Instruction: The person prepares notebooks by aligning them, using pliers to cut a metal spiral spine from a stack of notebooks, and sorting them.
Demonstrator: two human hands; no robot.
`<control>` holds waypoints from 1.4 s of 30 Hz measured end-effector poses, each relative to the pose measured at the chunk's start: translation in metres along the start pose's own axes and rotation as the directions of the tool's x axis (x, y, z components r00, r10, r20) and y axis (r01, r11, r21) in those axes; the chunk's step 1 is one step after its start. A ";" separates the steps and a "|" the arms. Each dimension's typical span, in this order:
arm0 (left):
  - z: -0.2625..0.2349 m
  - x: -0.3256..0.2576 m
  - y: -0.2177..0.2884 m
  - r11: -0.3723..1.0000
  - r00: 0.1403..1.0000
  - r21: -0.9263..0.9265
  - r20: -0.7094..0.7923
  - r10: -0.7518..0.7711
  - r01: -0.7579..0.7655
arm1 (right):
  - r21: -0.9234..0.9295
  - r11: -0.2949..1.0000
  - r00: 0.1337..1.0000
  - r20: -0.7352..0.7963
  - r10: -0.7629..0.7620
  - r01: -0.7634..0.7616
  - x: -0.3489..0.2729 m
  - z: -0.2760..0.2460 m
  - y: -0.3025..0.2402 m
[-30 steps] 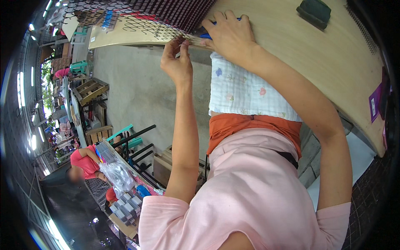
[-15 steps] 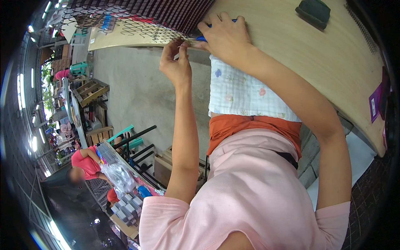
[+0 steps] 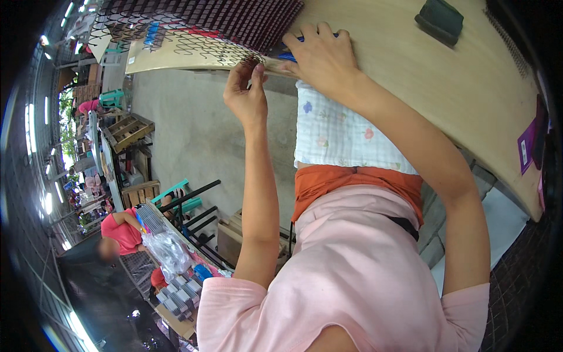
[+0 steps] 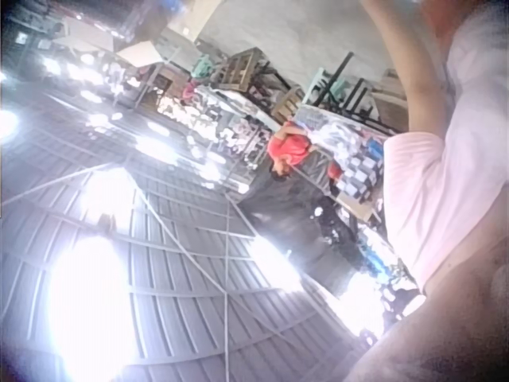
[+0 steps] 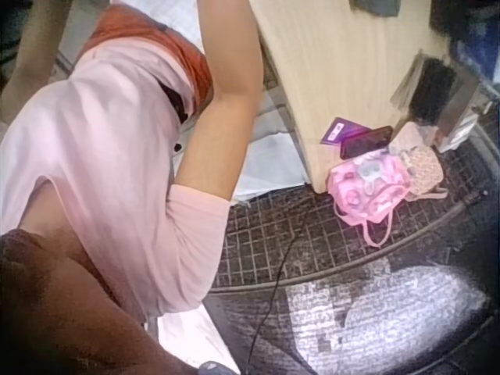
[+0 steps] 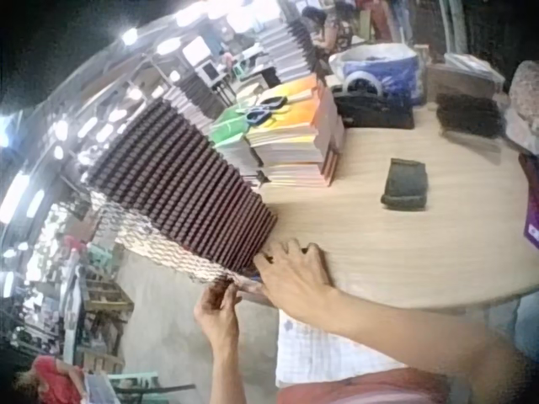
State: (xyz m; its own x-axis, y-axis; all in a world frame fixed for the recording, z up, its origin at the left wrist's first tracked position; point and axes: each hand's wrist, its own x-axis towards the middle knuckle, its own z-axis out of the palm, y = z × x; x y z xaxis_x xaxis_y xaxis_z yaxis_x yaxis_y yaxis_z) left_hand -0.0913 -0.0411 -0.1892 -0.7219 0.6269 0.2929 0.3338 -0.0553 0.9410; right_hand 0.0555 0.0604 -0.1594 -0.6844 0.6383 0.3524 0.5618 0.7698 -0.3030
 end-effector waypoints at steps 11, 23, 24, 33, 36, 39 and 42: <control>0.003 0.001 0.006 0.999 1.000 0.025 -0.012 -0.023 0.023 | -0.001 1.000 0.999 0.045 0.017 -0.017 0.000 -0.001 0.001; 0.004 0.001 0.007 0.998 0.999 0.042 -0.010 -0.044 0.045 | 0.047 0.999 0.987 0.160 0.014 -0.022 0.008 0.002 -0.002; 0.004 0.001 0.007 0.997 0.999 0.048 -0.020 -0.051 0.052 | 0.084 0.995 0.969 0.245 0.028 -0.050 0.012 0.001 0.000; 0.003 0.001 0.006 0.999 0.998 0.004 -0.030 -0.049 0.049 | 0.039 0.999 0.999 -0.044 0.022 -0.020 -0.005 0.001 0.002; 0.007 0.000 0.012 0.999 0.999 -0.014 -0.016 -0.050 0.050 | 0.027 1.000 0.999 -0.045 0.015 -0.014 -0.002 0.004 -0.002; 0.007 0.002 0.012 0.999 0.998 0.000 -0.018 -0.052 0.052 | 0.106 0.993 0.992 0.119 0.045 -0.057 0.007 0.003 0.000; 0.005 0.003 0.012 0.996 0.997 0.039 0.003 -0.080 0.079 | 0.158 0.985 0.989 0.141 0.049 -0.071 0.004 0.003 0.002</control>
State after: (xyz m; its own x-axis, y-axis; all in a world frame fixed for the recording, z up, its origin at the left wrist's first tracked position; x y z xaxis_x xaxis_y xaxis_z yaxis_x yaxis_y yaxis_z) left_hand -0.0865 -0.0365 -0.1784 -0.7444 0.6316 0.2165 0.2988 0.0251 0.9540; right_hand 0.0522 0.0644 -0.1616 -0.7149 0.6672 0.2092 0.5286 0.7115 -0.4629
